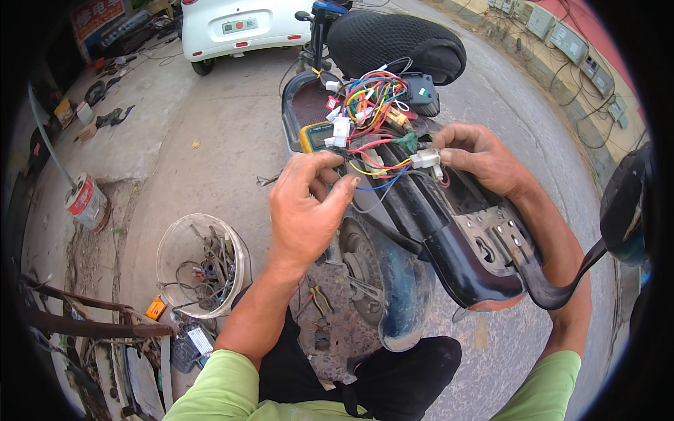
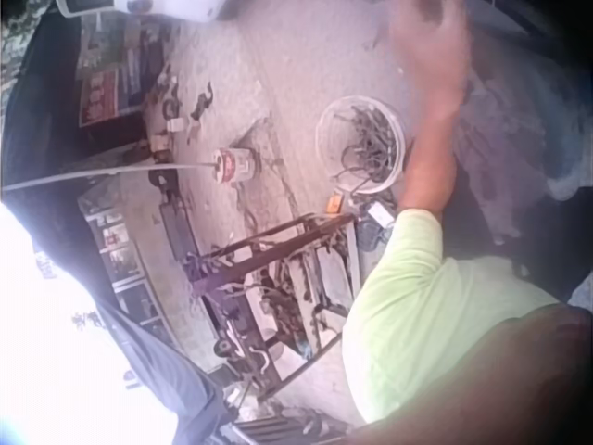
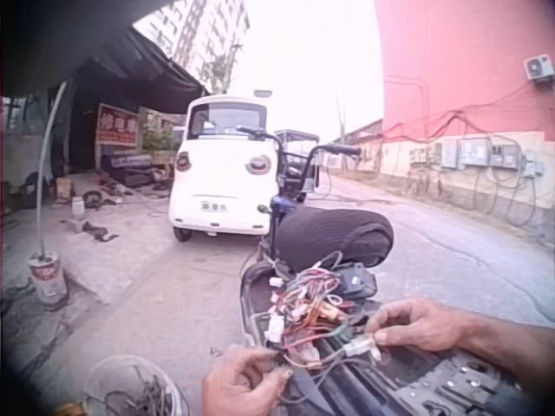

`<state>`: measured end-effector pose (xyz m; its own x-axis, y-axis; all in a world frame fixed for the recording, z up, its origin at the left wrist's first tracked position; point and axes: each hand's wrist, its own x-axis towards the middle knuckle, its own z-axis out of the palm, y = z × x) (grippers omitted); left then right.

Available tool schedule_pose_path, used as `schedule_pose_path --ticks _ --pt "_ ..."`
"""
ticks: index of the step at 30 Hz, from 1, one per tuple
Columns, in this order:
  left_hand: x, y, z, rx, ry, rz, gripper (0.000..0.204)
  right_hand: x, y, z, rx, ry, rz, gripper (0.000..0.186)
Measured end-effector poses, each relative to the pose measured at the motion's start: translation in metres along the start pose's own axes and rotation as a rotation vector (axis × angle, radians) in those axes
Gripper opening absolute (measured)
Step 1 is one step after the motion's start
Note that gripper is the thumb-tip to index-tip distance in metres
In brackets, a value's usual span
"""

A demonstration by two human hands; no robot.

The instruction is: The person repairs an electric scooter by connecting and testing wires using a multimeter. They strip wire ends, twist them together, and wrap connections with electrical tape. The person then moves to the handlebar area to continue working on the wiring.

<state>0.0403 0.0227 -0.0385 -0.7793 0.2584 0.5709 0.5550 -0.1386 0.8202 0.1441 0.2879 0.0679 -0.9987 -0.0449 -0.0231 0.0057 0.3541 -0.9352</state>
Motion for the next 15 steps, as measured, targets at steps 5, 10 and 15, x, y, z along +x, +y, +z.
schedule_pose_path --ticks 5,10,15 --pt "0.003 -0.004 0.008 0.030 0.074 0.254 0.030 0.000 0.000 0.002 0.002 0.011 -0.007 0.021" --pt "0.005 -0.004 0.015 0.027 0.079 0.315 0.030 0.000 -0.001 0.001 -0.051 0.007 0.003 0.024" --pt "0.010 -0.008 0.016 0.027 0.091 0.368 0.029 0.001 0.000 0.000 -0.057 0.003 0.027 0.025"
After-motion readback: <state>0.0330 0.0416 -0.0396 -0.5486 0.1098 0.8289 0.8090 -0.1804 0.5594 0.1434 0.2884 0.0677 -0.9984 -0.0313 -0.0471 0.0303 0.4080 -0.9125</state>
